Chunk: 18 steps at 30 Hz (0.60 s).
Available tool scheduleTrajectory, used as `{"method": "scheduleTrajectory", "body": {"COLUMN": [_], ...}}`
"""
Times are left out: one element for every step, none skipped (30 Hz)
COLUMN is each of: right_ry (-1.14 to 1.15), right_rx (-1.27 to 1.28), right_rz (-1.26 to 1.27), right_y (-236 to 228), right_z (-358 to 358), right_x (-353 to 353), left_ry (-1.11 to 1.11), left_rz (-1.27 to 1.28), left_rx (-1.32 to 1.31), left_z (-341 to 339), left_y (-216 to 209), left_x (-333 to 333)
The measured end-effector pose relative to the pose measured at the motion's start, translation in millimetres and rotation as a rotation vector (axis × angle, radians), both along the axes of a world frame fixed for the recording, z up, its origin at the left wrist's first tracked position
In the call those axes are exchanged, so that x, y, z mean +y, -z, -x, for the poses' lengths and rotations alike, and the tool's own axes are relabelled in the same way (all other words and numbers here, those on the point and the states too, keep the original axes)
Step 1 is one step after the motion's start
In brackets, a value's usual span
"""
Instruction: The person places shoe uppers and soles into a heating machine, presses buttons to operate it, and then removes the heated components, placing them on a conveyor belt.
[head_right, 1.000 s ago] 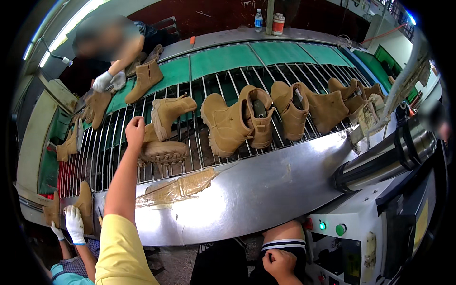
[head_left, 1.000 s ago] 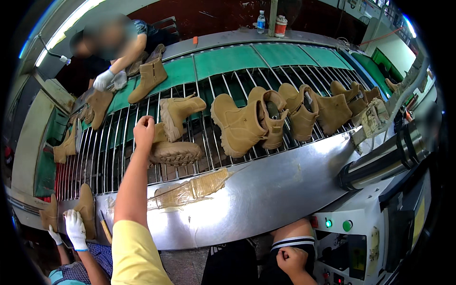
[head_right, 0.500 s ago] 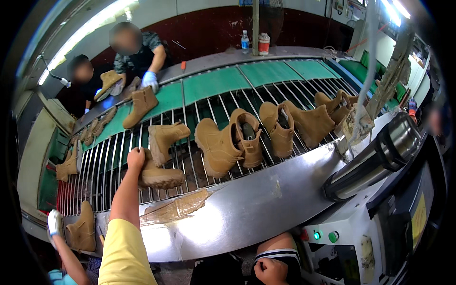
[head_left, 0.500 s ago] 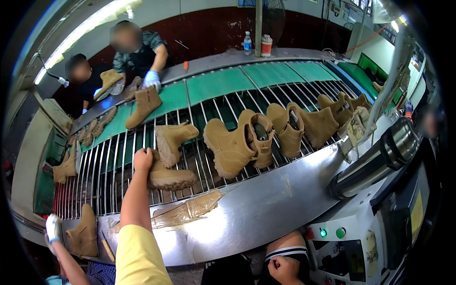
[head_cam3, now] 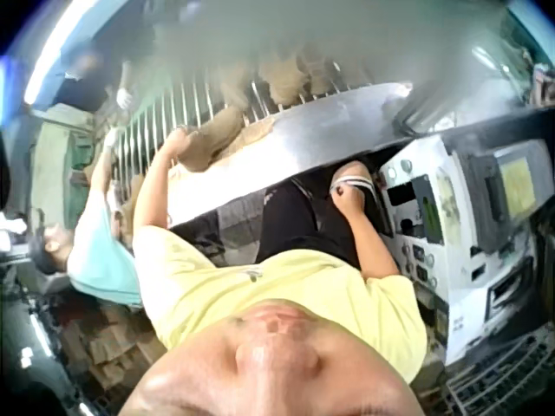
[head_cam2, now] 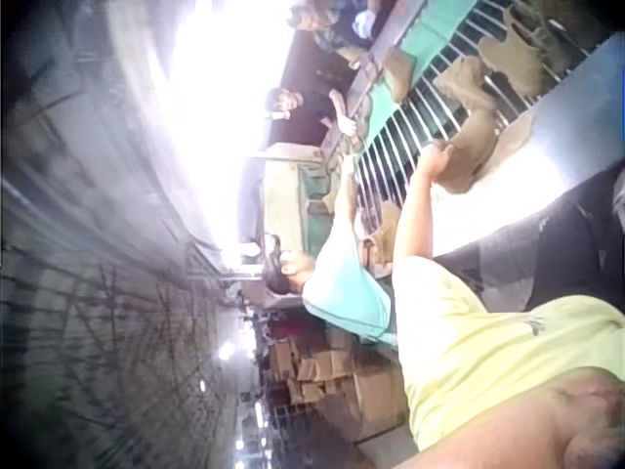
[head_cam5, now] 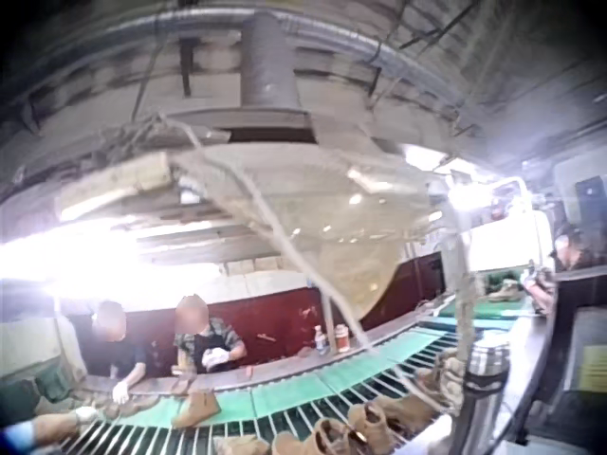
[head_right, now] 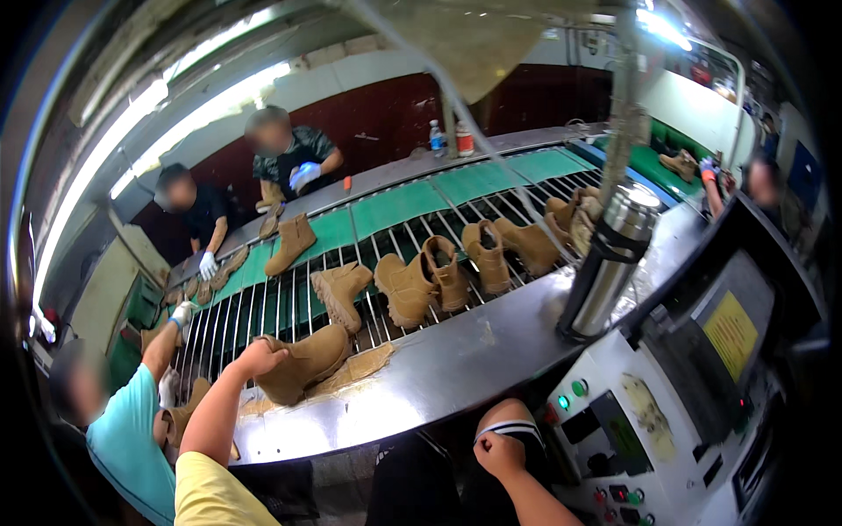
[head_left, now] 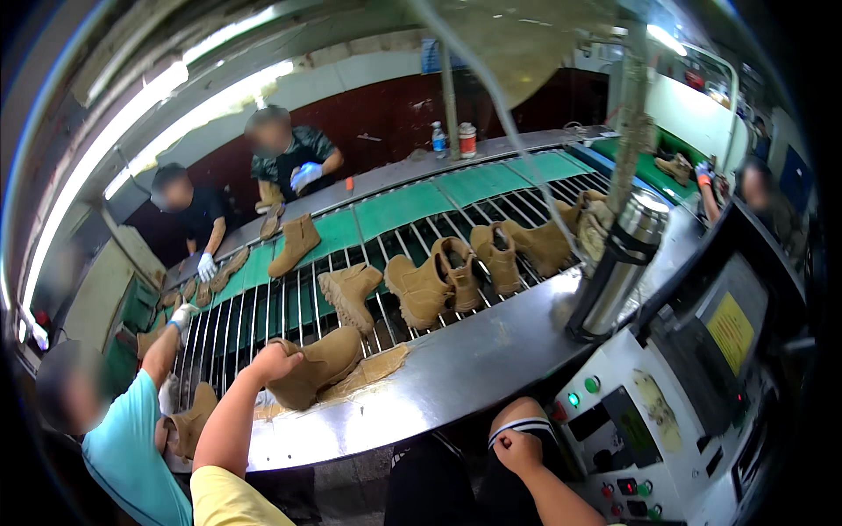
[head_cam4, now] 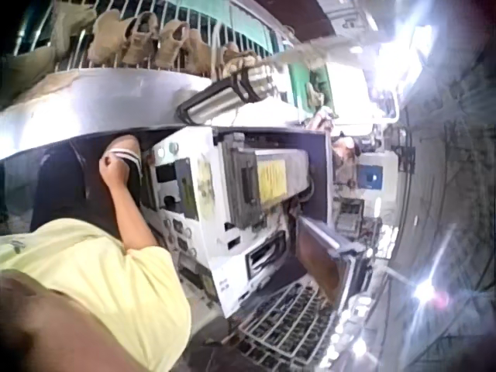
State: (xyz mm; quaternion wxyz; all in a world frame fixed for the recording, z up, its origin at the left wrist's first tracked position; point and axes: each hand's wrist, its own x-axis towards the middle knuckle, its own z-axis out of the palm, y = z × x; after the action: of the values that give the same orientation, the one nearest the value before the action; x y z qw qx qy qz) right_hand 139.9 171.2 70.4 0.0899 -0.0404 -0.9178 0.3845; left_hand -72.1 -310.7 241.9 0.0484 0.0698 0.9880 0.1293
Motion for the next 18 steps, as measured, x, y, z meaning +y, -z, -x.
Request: {"method": "scheduleTrajectory", "body": {"right_ry": [-0.009, -0.017, -0.050, -0.098, -0.140, -0.160, -0.188, -0.228, -0.277, -0.283, -0.321, -0.418, -0.396, -0.389, -0.365, -0.297, -0.261, -0.230], "right_rx": [0.002, 0.007, -0.006, 0.037, -0.062, -0.065, -0.092, -0.149, -0.143, -0.177, -0.148, -0.080, 0.021, 0.044, 0.071, 0.075, 0.104, 0.126], "right_rz": [0.025, 0.051, 0.132, 0.247, 0.387, 0.555, 0.775, 0.990, 1.234, 1.402, 1.486, 1.517, 1.465, 1.469, 1.463, 1.595, 1.489, 1.388], "right_y": [3, 4, -4, -5, -9, -24, -37, -53, -57, -77, -86, -100, -110, -119, -128, -141, -153, -160], "right_z": [-5, -10, -16, -24, -31, -41, -51, -60, -66, -74, -79, -83, -89, -98, -109, -130, -146, -162], "right_x": [1, 3, 1, 1, -1, -4, -10, -9, -15, -15, -17, -16, -17, -9, 3, 18, 41, 64], "left_ry": [0.072, -0.005, 0.006, 0.027, 0.151, 0.110, 0.039, -0.016, 0.006, 0.011, 0.005, -0.009, -0.060, -0.111, -0.043, -0.029, -0.009, 0.007], "left_rz": [-0.014, 0.069, 0.105, 0.132, 0.049, -0.064, -0.195, -0.397, -0.539, -0.764, -0.976, -1.187, -1.280, -1.371, -1.416, -1.462, -1.490, -1.514], "left_rx": [-0.105, -0.191, -0.220, -0.249, -0.095, -0.089, -0.160, -0.184, -0.154, -0.181, -0.212, -0.242, -0.173, -0.105, -0.073, -0.102, -0.124, -0.139], "left_z": [-8, -18, -37, -46, -55, -72, -87, -108, -132, -158, -177, -194, -211, -227, -241, -253, -264, -273], "left_y": [-16, -33, -49, -56, -43, -54, -65, -77, -83, -88, -80, -72, -64, -58, -60, -63, -61, -59], "left_x": [23, 49, 74, 95, 89, 107, 126, 149, 160, 182, 195, 204, 217, 234, 266, 294, 321, 341]}}
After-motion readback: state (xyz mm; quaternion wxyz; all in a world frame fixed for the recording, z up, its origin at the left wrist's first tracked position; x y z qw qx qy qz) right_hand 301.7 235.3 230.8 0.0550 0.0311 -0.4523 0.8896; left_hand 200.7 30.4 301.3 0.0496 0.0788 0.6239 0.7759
